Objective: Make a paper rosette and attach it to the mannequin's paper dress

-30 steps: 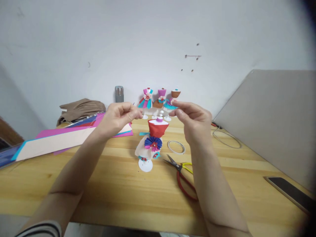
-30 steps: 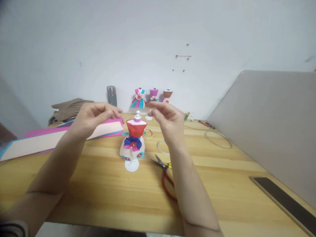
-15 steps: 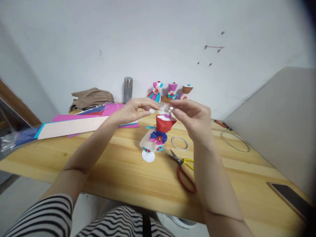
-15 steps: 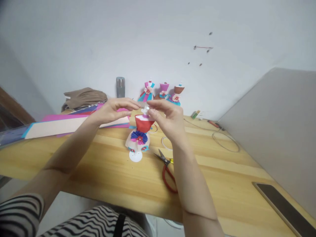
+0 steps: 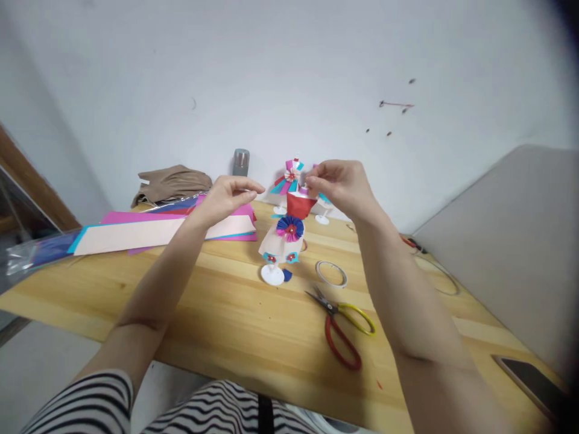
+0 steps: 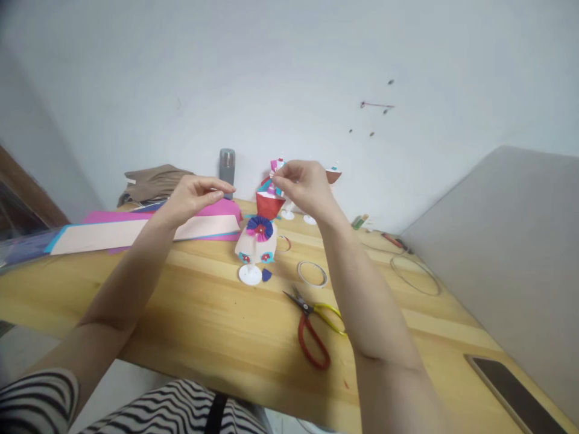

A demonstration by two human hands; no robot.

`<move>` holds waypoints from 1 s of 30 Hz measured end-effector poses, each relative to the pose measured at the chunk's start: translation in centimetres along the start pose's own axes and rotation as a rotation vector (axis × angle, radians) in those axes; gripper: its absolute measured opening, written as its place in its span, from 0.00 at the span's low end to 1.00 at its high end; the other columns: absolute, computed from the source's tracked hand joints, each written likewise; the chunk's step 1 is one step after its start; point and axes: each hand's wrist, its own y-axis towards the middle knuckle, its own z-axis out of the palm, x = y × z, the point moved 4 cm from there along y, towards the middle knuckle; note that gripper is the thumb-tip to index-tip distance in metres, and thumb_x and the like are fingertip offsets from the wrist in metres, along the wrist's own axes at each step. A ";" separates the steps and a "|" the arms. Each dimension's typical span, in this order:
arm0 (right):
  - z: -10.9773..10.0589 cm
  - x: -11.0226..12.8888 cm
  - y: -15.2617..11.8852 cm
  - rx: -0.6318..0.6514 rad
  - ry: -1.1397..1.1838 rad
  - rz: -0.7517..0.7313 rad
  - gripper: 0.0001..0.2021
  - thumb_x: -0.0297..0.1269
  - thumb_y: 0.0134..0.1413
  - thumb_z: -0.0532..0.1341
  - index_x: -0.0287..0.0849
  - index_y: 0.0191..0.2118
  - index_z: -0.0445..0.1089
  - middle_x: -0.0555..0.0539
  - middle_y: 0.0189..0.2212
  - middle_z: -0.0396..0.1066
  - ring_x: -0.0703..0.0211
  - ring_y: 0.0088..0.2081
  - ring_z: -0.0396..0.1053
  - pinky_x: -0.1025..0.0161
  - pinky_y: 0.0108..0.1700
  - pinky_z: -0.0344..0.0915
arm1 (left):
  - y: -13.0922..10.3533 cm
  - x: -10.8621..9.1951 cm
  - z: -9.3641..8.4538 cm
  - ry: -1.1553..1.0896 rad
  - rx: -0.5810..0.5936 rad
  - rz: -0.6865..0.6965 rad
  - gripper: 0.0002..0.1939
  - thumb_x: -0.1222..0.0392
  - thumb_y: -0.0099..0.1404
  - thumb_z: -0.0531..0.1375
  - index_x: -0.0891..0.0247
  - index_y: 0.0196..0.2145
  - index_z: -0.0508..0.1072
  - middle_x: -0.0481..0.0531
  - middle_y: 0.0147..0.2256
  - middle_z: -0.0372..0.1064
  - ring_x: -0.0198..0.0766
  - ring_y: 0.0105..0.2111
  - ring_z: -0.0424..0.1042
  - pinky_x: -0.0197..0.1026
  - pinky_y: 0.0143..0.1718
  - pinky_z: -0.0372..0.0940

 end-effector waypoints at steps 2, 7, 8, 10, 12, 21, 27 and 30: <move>0.3 -1.9 1.8 0.028 -0.021 0.052 0.07 0.38 0.47 0.67 0.45 0.24 0.70 0.48 0.20 0.70 0.57 0.24 0.67 0.56 0.29 0.66 | -0.1 0.4 -0.7 0.007 -0.049 -0.020 0.10 0.58 0.60 0.65 0.65 0.36 0.82 0.58 0.40 0.81 0.42 0.39 0.78 0.43 0.45 0.70; 1.3 -5.7 5.2 0.059 -0.083 0.081 0.09 0.41 0.45 0.67 0.43 0.23 0.70 0.49 0.21 0.68 0.57 0.27 0.66 0.57 0.32 0.64 | 0.1 0.9 -1.7 0.024 -0.106 -0.042 0.10 0.57 0.59 0.64 0.65 0.36 0.82 0.56 0.36 0.81 0.38 0.34 0.76 0.40 0.40 0.69; 1.5 -6.2 5.6 0.056 -0.083 0.084 0.09 0.41 0.45 0.66 0.43 0.23 0.70 0.49 0.20 0.67 0.58 0.26 0.65 0.58 0.32 0.64 | 0.1 1.0 -1.8 0.030 -0.105 -0.042 0.11 0.57 0.59 0.64 0.65 0.36 0.82 0.56 0.35 0.81 0.37 0.34 0.76 0.39 0.39 0.69; 1.8 -7.1 6.2 0.046 -0.077 0.086 0.10 0.43 0.45 0.66 0.43 0.23 0.69 0.50 0.20 0.66 0.59 0.26 0.63 0.58 0.33 0.62 | 0.2 1.0 -1.8 0.047 -0.092 -0.041 0.11 0.56 0.59 0.64 0.65 0.36 0.82 0.56 0.35 0.81 0.36 0.33 0.75 0.38 0.38 0.68; 1.9 -7.7 6.6 0.034 -0.065 0.085 0.11 0.43 0.45 0.65 0.42 0.23 0.69 0.50 0.21 0.66 0.60 0.27 0.62 0.59 0.33 0.62 | 0.2 1.1 -1.9 0.060 -0.081 -0.040 0.11 0.56 0.59 0.63 0.65 0.35 0.82 0.56 0.35 0.81 0.36 0.33 0.75 0.38 0.37 0.68; 2.1 -8.0 5.5 -0.006 0.034 0.077 0.11 0.45 0.46 0.66 0.44 0.25 0.70 0.50 0.23 0.69 0.59 0.27 0.66 0.58 0.32 0.66 | 0.3 1.4 -1.4 0.049 -0.140 -0.003 0.09 0.59 0.60 0.63 0.65 0.34 0.81 0.56 0.36 0.81 0.40 0.36 0.78 0.42 0.42 0.71; 1.8 -5.3 2.8 -0.051 0.193 0.014 0.12 0.48 0.44 0.70 0.46 0.27 0.73 0.48 0.25 0.73 0.56 0.28 0.71 0.54 0.35 0.70 | 0.2 0.9 1.9 0.090 -0.127 0.100 0.10 0.61 0.62 0.62 0.65 0.39 0.81 0.58 0.43 0.80 0.43 0.44 0.78 0.45 0.48 0.72; 1.8 -4.0 1.5 -0.060 0.255 -0.005 0.12 0.49 0.45 0.70 0.48 0.29 0.74 0.48 0.26 0.74 0.56 0.29 0.71 0.54 0.34 0.71 | 0.2 0.9 3.3 0.103 -0.052 0.120 0.18 0.61 0.61 0.64 0.65 0.49 0.78 0.60 0.51 0.77 0.45 0.51 0.76 0.47 0.53 0.70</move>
